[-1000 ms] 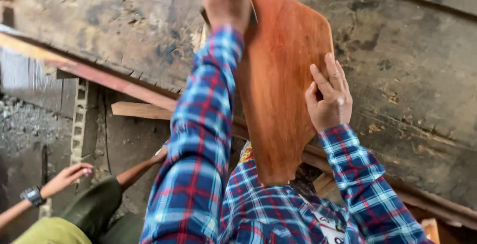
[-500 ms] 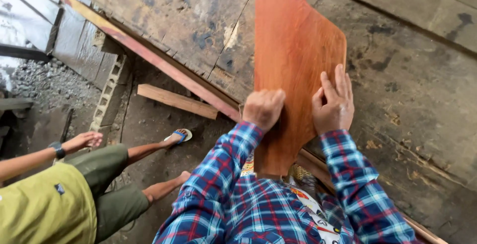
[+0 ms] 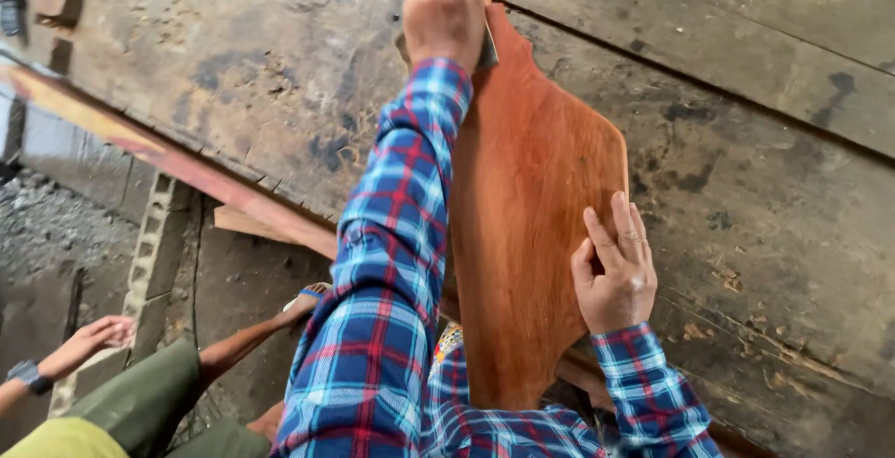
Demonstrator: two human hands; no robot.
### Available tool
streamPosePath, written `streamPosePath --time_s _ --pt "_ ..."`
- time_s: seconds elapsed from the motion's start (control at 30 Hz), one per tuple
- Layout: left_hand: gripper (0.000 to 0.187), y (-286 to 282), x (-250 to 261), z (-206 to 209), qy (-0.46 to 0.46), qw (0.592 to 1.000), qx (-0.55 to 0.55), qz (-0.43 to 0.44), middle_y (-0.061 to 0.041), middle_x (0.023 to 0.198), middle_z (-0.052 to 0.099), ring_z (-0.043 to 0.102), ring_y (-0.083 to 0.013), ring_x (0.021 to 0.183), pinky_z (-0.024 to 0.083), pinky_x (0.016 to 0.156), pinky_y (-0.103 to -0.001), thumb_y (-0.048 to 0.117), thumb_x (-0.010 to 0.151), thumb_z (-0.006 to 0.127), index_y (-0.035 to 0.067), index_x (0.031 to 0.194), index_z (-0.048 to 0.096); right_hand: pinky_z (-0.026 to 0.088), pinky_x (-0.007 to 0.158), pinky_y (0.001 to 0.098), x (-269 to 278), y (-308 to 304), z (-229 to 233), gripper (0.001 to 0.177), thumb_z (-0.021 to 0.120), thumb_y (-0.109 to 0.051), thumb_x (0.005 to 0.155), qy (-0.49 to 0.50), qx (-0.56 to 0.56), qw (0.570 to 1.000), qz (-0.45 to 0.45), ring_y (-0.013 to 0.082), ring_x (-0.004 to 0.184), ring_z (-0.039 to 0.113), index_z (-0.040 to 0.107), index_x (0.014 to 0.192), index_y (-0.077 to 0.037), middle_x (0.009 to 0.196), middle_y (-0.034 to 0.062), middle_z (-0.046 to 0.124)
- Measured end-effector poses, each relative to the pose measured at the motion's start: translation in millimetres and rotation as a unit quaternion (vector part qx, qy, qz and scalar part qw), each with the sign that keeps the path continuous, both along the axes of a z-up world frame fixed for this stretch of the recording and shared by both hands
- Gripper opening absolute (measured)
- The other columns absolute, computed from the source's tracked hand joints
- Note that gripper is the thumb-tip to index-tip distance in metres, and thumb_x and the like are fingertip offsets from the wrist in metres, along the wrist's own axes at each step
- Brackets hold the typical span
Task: The person sands a large, irregularly shaped piece of reddish-brown wood using a sanding block. They work on a wooden workbench, moving the block back and forth across the surface and along the edges to smooth the wood.
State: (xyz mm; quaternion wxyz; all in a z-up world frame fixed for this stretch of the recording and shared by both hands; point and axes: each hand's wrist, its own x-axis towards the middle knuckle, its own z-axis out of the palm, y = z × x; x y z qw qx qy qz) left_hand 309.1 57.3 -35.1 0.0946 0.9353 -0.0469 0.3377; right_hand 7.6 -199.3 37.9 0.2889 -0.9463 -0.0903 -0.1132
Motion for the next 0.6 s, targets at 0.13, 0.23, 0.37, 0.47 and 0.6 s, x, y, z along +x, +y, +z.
streamPosePath --time_s 0.13,0.23,0.37,0.47,0.6 --pt "0.017 1.7 24.9 6.5 -0.068 0.996 0.062 0.016 -0.009 0.065 0.058 0.06 -0.0326 0.055 0.048 0.044 -0.047 0.0 0.067 0.065 0.015 0.073 0.059 0.053 0.113 0.0522 1.2 1.5 0.6 0.038 0.063 0.003 0.099 -0.012 -0.003 1.0 -0.003 0.0427 0.141 0.053 0.067 0.137 -0.005 0.156 0.017 0.048" --pt "0.02 -5.0 18.1 14.7 -0.081 0.992 0.084 0.041 -0.005 0.06 0.055 0.056 -0.0286 0.053 0.044 0.046 -0.044 0.002 0.068 0.061 0.019 0.076 0.054 0.053 0.112 0.0523 -1.8 2.1 -2.6 0.038 0.064 0.003 0.099 -0.014 -0.006 1.0 -0.005 0.0426 0.141 0.052 0.067 0.136 -0.005 0.157 0.0164 0.046" --pt "0.039 -15.5 -47.2 -8.0 -0.045 0.996 0.07 0.036 -0.002 0.063 0.059 0.058 -0.0295 0.055 0.045 0.049 -0.047 0.006 0.08 0.069 0.016 0.117 0.065 0.053 0.111 0.0509 -2.3 3.9 -0.6 0.04 0.066 0.004 0.096 -0.017 -0.005 1.0 -0.004 0.0408 0.14 0.053 0.069 0.135 -0.005 0.155 0.0184 0.05" --pt "0.045 -36.9 -134.3 6.3 0.029 0.99 0.134 0.016 -0.003 0.071 0.059 0.055 -0.0252 0.059 0.042 0.049 -0.044 0.004 0.082 0.067 0.014 0.126 0.063 0.052 0.111 0.0526 -0.9 0.5 -13.7 0.038 0.064 0.005 0.095 -0.042 0.016 0.999 0.006 0.0438 0.137 0.055 0.071 0.132 -0.001 0.154 0.0189 0.05" --pt "0.01 -68.0 -251.8 36.3 -0.006 0.993 0.106 -0.053 -0.001 0.068 0.055 0.058 -0.0233 0.062 0.045 0.054 -0.039 0.024 0.091 0.06 0.019 0.098 0.065 0.051 0.107 0.0439 5.9 -4.9 -34.8 0.045 0.067 -0.008 0.088 -0.119 -0.013 0.993 -0.017 0.037 0.126 0.061 0.075 0.131 -0.013 0.149 0.0137 0.06"
